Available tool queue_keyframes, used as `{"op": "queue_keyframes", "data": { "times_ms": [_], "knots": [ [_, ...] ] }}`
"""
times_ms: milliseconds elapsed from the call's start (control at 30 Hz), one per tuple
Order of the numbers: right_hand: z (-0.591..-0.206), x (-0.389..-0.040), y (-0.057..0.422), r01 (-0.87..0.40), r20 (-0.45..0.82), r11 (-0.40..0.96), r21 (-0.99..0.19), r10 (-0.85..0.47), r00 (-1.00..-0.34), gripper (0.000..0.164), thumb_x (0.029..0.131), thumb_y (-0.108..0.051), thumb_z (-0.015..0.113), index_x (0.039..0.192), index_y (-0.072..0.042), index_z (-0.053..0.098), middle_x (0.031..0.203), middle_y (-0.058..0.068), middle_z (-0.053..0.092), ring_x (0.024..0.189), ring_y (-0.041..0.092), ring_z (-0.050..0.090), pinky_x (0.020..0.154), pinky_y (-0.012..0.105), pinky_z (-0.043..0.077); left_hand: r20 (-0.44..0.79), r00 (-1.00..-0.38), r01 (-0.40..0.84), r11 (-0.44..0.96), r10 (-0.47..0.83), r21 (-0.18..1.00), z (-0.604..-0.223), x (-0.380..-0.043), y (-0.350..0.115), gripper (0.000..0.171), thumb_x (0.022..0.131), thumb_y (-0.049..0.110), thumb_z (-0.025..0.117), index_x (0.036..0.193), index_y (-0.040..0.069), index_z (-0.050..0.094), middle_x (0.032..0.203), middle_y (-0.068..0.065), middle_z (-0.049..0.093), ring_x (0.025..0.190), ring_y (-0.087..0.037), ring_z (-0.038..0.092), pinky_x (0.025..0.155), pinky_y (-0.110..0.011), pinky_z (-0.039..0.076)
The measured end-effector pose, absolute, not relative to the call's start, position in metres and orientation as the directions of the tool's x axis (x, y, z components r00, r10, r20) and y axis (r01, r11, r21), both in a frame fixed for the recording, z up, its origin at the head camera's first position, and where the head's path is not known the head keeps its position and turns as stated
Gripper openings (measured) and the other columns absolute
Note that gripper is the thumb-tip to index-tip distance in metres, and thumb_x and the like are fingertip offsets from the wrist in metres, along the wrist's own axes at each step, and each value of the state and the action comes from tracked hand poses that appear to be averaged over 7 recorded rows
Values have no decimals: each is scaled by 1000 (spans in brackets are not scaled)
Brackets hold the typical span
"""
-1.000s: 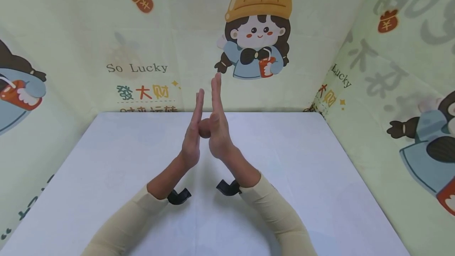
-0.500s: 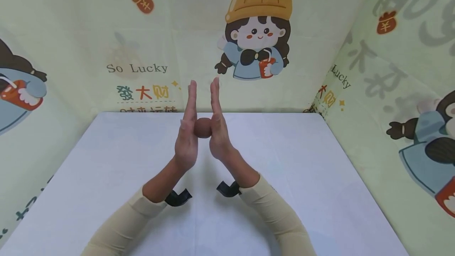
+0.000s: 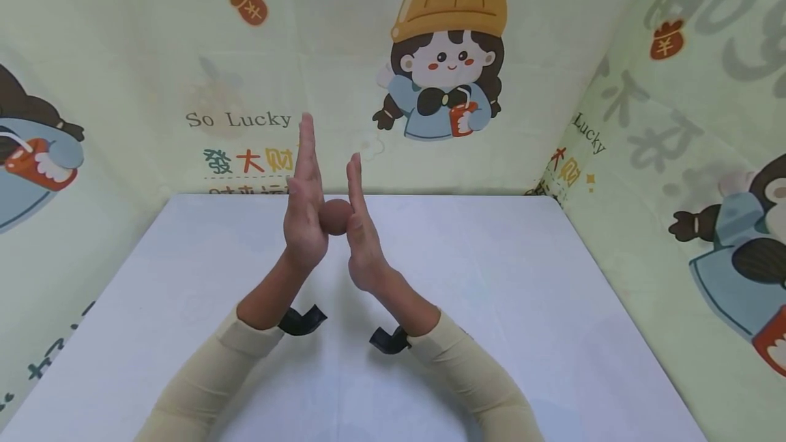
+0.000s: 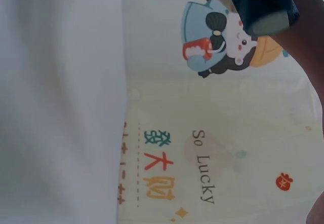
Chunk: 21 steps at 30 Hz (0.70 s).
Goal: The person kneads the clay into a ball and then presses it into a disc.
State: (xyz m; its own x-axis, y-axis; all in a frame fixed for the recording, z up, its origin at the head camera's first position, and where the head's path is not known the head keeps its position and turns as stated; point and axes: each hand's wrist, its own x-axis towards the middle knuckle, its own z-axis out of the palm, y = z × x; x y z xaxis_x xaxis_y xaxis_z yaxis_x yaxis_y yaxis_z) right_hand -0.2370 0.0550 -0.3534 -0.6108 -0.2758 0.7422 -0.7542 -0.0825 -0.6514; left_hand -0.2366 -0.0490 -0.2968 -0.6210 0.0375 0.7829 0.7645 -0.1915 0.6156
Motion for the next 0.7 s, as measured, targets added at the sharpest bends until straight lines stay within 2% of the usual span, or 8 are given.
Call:
{"op": "queue_keyframes", "data": {
  "times_ms": [333,600,700],
  "knots": [
    [-357,-229,52,-776,757,-61,-628,-281,-590,86,111,-61,14,166,3,-2,176,11,-9,161,32,-8,126,53,-3,756,-655,740,-194,10,644,-312,-260,-55,82,110,56,21,167,-1,4,176,-12,0,160,-14,-4,126,-39,-4],
    [-352,-226,54,-798,776,-50,-600,-280,-565,87,111,-61,14,165,6,1,175,14,-10,160,32,-12,126,54,-3,710,-703,700,-142,34,700,-331,-274,-58,66,110,35,16,168,5,5,177,1,-1,160,-11,-9,125,-39,-6],
    [-349,-224,54,-805,783,-56,-590,-281,-555,88,111,-62,15,165,6,2,175,14,-11,160,33,-13,126,53,-4,695,-717,687,-121,50,717,-338,-277,-58,65,111,35,15,169,8,4,177,1,-2,160,-11,-10,125,-41,-7]
  ]
}}
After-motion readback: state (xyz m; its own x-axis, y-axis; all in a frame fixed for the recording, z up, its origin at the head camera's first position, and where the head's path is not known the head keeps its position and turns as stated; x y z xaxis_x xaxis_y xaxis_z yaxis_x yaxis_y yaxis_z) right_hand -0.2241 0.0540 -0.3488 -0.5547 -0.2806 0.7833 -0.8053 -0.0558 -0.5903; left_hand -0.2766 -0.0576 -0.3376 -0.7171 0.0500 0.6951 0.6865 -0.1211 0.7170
